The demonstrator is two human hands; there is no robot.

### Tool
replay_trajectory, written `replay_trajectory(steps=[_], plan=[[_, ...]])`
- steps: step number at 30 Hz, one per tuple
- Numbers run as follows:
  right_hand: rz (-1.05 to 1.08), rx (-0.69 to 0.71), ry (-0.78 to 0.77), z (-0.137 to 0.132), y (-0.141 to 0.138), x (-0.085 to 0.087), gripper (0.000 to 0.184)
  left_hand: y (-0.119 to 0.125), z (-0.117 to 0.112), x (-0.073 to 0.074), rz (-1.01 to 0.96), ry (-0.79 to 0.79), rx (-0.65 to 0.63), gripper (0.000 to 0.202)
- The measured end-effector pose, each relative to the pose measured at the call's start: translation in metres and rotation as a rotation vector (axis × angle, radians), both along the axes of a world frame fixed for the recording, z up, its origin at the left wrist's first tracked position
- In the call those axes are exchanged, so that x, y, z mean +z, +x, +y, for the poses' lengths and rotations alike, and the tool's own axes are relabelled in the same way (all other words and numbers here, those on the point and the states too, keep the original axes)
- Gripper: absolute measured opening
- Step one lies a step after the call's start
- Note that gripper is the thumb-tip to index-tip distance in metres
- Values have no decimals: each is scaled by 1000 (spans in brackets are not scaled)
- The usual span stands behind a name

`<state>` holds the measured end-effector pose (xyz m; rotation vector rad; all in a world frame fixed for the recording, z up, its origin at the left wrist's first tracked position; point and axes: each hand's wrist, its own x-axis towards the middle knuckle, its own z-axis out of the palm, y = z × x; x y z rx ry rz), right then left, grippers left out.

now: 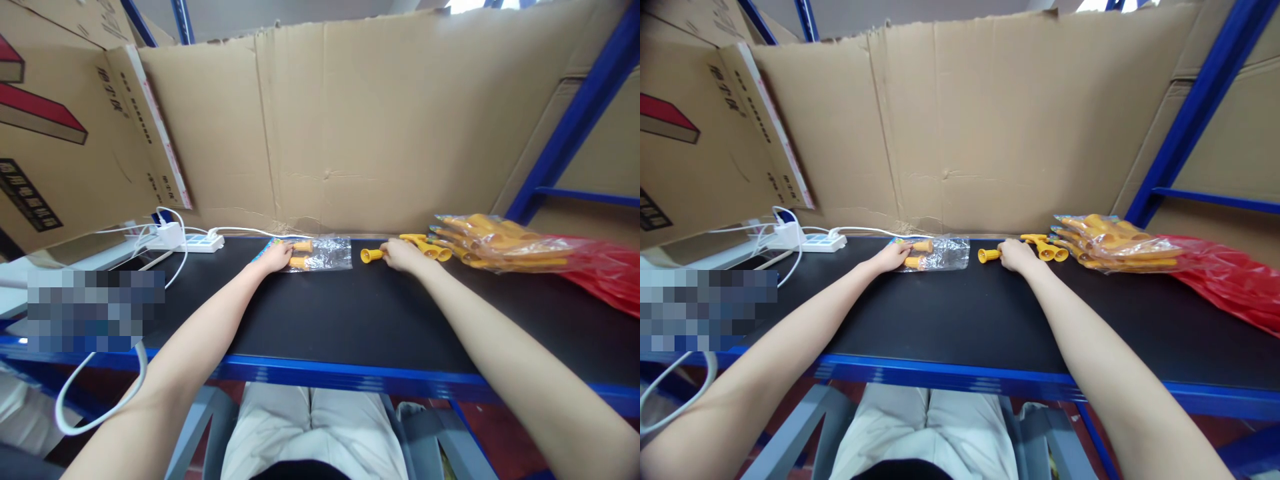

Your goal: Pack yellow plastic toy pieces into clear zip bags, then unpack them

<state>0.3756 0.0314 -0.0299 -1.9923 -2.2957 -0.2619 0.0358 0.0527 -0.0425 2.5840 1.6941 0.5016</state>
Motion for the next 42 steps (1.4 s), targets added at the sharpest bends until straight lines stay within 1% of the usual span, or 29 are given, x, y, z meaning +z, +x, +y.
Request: replay_trajectory(steps=[2,4,7,10,13,17,19,21,26,28,31,34,42], plan=[[-60,31,74,-3,-3,3,21,0,0,0,10,3,2,38],[-53,44,106,-5,-5,8,22,0,0,0,0,5,2,39],[50,60,118,-10,-8,17,24,1,0,-1,-12,-4,-7,39],[198,115,117,-15,-14,24,25,2,0,-1,7,-10,-3,39],[303,197,8,-20,-23,27,23,4,0,-1,13,4,-12,39],[297,245,-186,-27,-38,25,20,10,-3,-2,5,14,-57,38],[281,238,-215,-30,-45,25,20,15,-6,-2,-3,6,-84,38],[261,234,-196,-33,-50,27,21,21,-10,-2,-17,-4,-112,39],[110,195,-21,-37,-55,32,24,36,-21,-3,-53,15,-210,42],[66,166,21,-39,-56,34,24,40,-23,-4,-60,28,-235,45],[56,108,21,-43,-59,36,26,44,-24,-5,-50,-7,-222,50],[61,82,9,-46,-62,39,26,46,-24,-4,-39,-71,-176,51],[93,49,-47,-46,-61,41,23,49,-27,1,-71,-109,-65,42]])
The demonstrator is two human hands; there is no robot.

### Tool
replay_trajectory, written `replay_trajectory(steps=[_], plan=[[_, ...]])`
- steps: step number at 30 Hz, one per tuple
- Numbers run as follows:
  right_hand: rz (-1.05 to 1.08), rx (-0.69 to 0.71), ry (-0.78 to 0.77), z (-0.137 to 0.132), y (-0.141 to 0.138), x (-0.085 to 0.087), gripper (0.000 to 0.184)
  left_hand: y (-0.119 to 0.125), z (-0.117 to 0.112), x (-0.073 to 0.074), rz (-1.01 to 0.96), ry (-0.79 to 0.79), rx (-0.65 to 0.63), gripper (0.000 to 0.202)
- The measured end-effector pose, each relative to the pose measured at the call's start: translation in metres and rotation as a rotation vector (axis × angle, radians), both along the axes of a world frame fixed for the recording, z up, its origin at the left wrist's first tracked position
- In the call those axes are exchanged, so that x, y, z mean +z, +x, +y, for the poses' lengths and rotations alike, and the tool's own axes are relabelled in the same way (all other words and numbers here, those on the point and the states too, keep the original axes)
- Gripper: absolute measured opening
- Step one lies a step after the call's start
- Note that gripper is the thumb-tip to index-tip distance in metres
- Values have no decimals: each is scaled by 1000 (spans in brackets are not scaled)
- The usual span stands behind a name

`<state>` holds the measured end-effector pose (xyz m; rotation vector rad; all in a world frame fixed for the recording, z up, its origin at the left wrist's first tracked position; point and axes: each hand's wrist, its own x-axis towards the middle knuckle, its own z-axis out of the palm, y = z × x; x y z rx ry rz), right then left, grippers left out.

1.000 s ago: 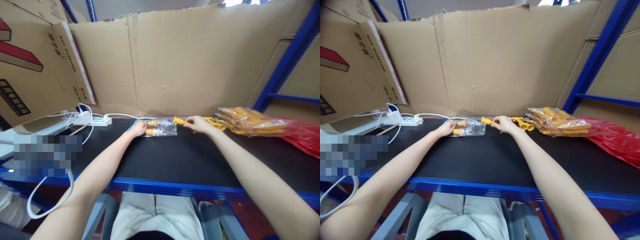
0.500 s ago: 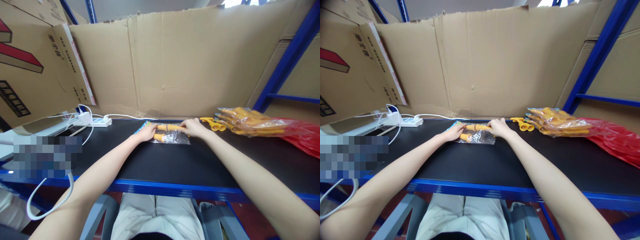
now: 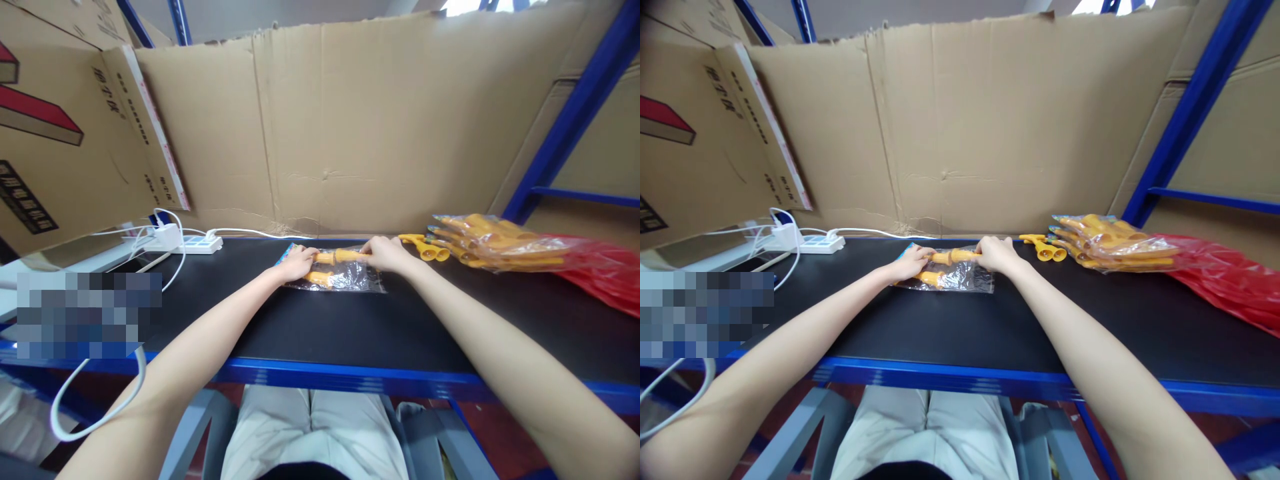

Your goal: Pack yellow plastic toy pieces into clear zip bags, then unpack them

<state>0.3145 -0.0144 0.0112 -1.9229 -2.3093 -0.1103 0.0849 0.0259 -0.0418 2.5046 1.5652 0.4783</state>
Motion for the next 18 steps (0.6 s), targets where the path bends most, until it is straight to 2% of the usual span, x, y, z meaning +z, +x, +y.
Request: replay_trajectory(steps=[7,13,18], plan=[[12,16,-39,3,5,0,21,0,-1,-1,-7,11,14,37],[-19,9,-90,1,9,5,21,1,-10,1,46,7,10,49],[-36,-16,-42,0,10,6,20,3,-17,8,52,-27,6,53]])
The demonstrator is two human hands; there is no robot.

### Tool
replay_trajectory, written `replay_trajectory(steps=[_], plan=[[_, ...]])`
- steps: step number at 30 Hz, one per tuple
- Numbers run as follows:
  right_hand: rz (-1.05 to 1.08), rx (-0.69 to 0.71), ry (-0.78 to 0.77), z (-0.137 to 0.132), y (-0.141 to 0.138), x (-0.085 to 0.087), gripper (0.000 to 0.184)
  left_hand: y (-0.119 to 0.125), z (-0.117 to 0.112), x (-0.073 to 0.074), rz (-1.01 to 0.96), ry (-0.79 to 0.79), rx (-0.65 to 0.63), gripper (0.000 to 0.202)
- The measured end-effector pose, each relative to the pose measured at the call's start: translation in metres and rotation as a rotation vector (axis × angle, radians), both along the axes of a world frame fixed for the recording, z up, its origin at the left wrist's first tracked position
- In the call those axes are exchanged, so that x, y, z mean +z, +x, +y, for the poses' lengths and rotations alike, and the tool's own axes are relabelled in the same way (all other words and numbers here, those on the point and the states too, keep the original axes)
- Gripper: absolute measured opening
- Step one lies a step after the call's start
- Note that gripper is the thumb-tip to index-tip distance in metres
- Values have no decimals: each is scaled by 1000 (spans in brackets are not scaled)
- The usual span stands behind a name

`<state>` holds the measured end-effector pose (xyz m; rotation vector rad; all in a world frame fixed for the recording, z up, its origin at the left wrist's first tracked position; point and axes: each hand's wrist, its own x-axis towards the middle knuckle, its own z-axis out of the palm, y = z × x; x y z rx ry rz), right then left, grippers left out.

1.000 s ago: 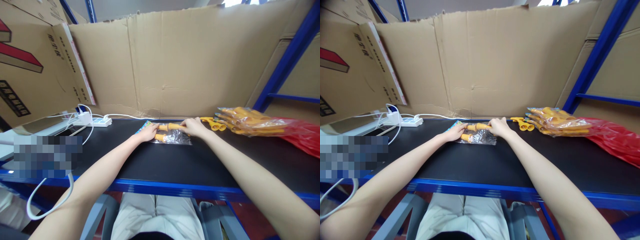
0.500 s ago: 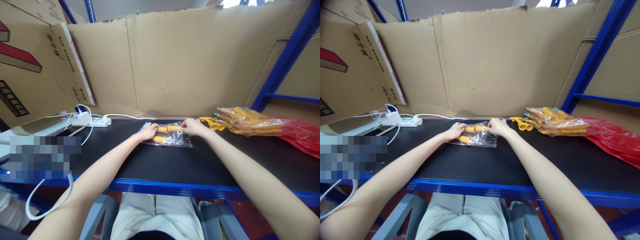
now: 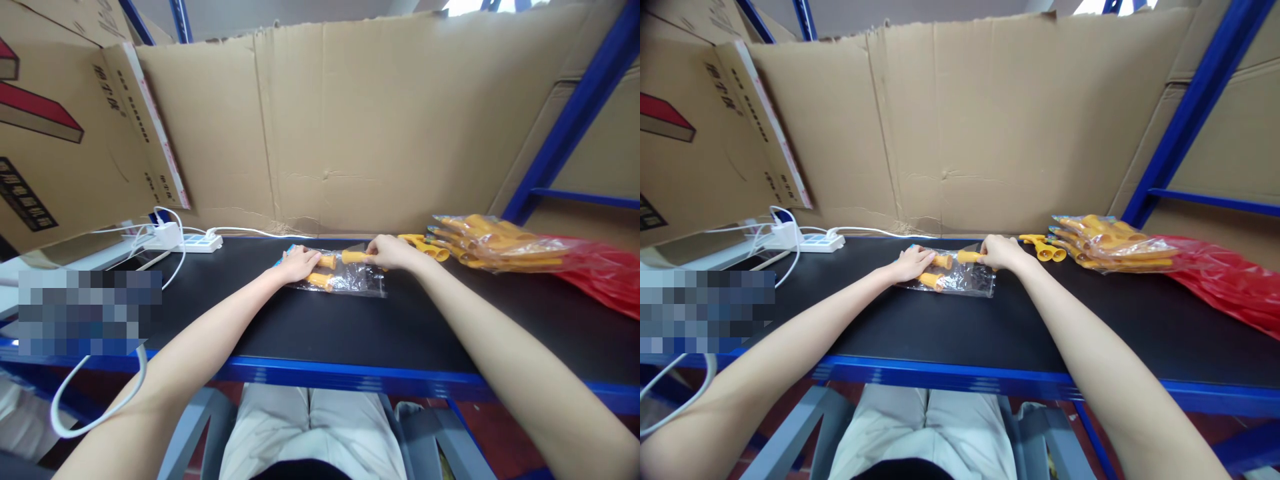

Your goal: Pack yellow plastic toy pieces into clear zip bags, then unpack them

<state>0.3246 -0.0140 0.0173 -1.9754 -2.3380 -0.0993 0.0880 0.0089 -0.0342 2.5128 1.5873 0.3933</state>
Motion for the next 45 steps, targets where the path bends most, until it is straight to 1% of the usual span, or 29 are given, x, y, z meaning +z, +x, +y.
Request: replay_trajectory(steps=[4,7,10,13,16,18,22,26,31,37,41,45], plan=[[-11,10,33,-3,-8,-3,21,1,-2,3,-45,11,27,54],[37,14,33,-1,-12,-8,22,0,1,0,-96,42,-32,54],[145,21,-15,2,-10,-12,21,-2,8,-4,-131,79,-67,56],[243,68,-75,5,-5,-14,21,-4,13,-8,-112,87,-73,56],[324,124,-134,6,0,-15,21,-4,15,-10,-90,83,-65,55],[351,144,-142,7,0,-16,21,-5,14,-9,-105,75,-54,55],[337,129,-61,10,-5,-21,20,-5,10,-5,-167,45,-44,53],[277,89,20,12,-9,-23,20,-5,8,-3,-167,38,-47,51],[261,77,6,7,-9,-17,18,-4,8,-3,-165,53,-45,47],[220,67,-3,4,-8,-10,16,-2,2,4,-176,66,-52,43],[205,69,25,5,-8,-12,16,-1,0,6,-190,89,-72,43],[210,74,34,8,-9,-18,17,-3,1,5,-211,89,-91,44]])
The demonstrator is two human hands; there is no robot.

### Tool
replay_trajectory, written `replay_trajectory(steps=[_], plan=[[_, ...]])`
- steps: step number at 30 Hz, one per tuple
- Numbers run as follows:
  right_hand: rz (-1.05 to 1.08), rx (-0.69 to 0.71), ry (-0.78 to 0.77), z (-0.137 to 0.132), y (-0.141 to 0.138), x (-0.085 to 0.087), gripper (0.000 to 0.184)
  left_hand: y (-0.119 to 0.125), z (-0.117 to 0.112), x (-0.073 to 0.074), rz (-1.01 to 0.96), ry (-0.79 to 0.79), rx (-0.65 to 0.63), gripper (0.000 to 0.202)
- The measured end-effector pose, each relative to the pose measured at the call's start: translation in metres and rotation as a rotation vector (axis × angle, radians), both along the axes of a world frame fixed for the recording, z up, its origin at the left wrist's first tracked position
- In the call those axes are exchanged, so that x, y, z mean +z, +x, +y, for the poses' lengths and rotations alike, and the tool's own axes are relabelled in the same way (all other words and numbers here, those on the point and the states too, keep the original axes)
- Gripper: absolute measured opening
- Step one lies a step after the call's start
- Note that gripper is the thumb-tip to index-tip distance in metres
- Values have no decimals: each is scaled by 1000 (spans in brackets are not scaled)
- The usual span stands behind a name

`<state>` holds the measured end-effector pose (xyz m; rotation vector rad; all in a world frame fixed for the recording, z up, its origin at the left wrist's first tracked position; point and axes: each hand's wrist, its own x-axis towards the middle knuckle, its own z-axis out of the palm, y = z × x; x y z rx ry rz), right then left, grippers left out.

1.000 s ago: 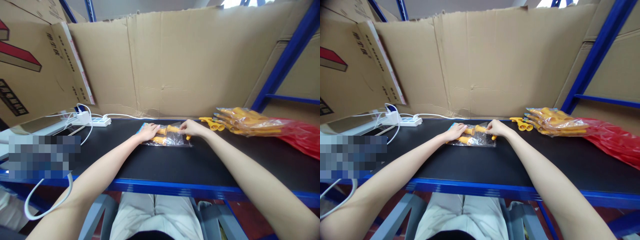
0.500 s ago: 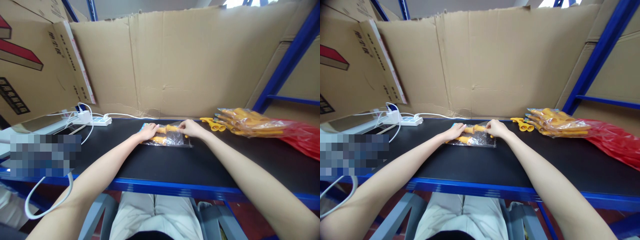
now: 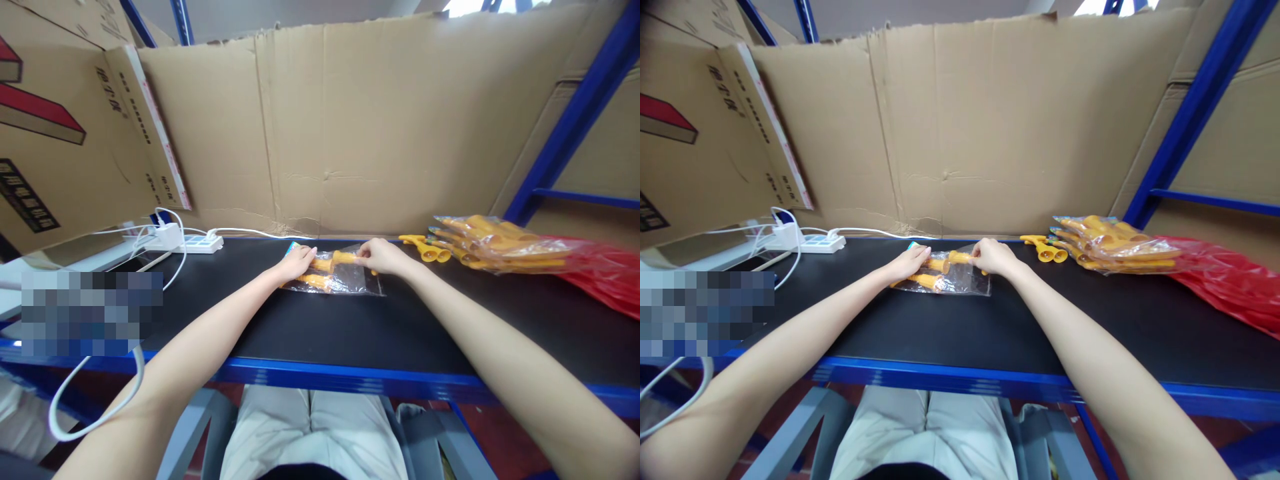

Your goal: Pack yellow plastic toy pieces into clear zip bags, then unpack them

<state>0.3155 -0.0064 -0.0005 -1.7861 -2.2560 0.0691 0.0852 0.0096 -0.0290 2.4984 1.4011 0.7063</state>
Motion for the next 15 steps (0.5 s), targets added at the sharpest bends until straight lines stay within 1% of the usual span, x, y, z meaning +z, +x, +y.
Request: replay_trajectory(steps=[6,10,13,15], plan=[[44,9,-1,2,-3,-7,19,-1,3,-3,-45,-16,28,45],[93,53,-48,0,0,-3,18,-1,5,-4,-84,-23,81,41],[148,107,-94,-2,1,1,19,-2,8,-6,-126,-62,146,43],[171,147,-104,-3,1,2,18,-3,10,-8,-158,-86,167,46]])
